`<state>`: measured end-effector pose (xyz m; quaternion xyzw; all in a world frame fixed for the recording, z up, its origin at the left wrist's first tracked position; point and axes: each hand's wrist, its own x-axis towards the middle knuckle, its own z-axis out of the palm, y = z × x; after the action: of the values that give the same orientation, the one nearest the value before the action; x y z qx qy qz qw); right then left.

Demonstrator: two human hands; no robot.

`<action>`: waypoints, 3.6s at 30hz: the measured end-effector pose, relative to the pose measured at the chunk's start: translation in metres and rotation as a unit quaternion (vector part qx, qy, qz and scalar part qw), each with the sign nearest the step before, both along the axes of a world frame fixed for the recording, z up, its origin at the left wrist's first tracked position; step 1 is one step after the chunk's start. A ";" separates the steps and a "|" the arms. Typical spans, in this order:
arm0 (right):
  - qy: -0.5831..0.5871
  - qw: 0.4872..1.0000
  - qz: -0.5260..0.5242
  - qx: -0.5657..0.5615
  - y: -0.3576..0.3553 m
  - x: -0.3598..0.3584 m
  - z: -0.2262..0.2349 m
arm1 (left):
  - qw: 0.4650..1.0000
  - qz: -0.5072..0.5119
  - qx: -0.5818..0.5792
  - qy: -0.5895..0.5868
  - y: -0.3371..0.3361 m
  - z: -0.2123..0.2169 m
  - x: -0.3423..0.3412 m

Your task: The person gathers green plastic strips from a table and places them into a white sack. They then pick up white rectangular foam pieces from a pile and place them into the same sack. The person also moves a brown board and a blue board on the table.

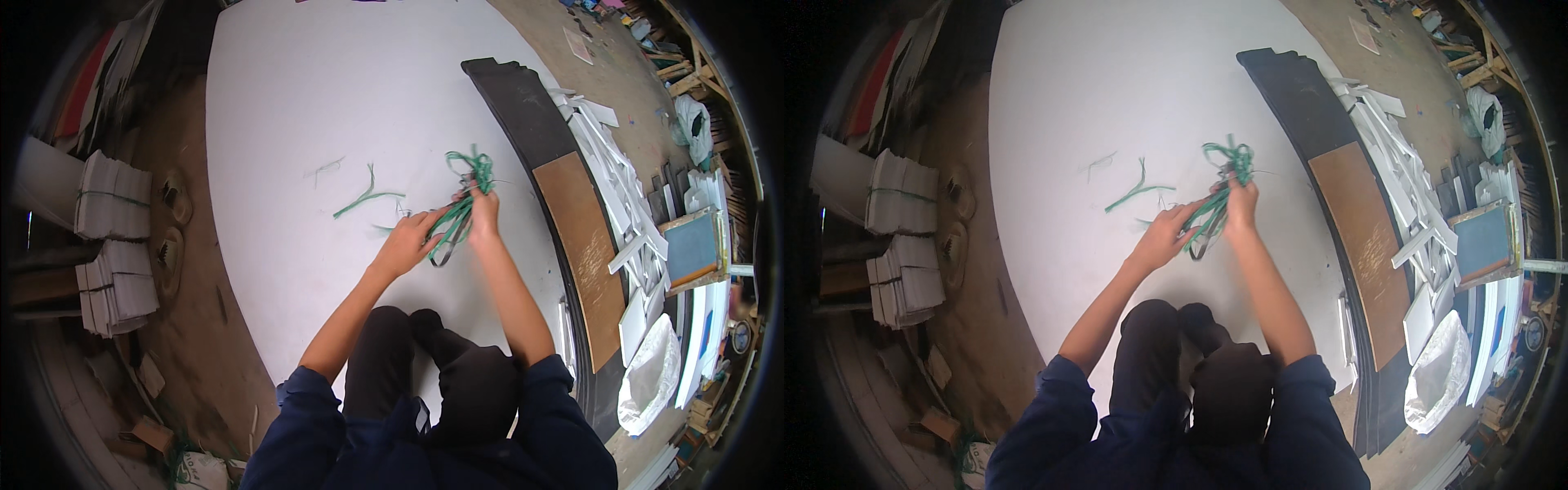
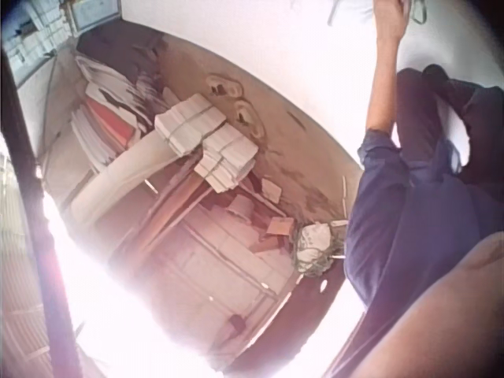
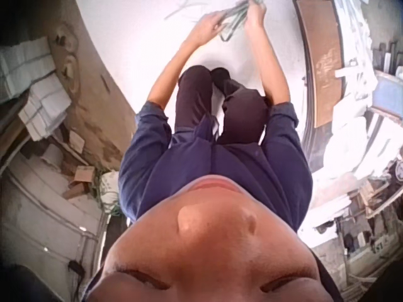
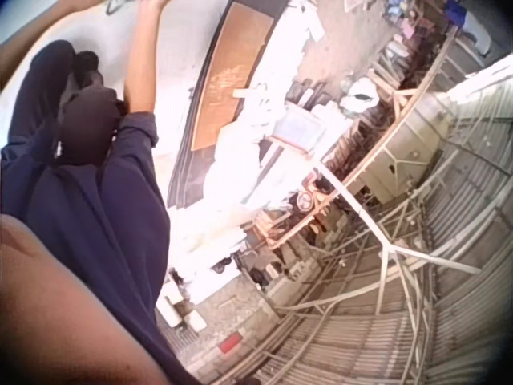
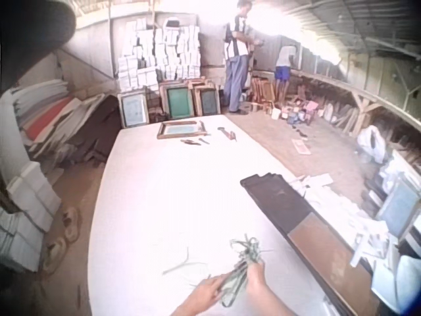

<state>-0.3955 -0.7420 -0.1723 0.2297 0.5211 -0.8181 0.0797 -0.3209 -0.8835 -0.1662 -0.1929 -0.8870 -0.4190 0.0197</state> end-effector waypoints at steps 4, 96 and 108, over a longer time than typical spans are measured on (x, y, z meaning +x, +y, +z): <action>0.018 0.993 -0.033 -0.108 0.013 -0.005 -0.012 | 0.939 0.220 0.257 -0.058 -0.030 -0.045 0.026; 0.011 0.609 0.065 0.790 0.450 0.345 -0.185 | 0.895 -0.388 -0.206 0.079 0.480 -0.172 0.134; -0.118 0.610 0.017 0.783 0.499 0.454 -0.172 | 0.884 -0.467 -0.009 0.036 0.534 -0.155 0.193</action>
<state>0.0589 -0.2427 -0.3442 0.2907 0.9532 -0.0625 -0.0557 -0.1277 -0.3491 -0.3216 -0.5996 -0.6969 -0.3647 -0.1476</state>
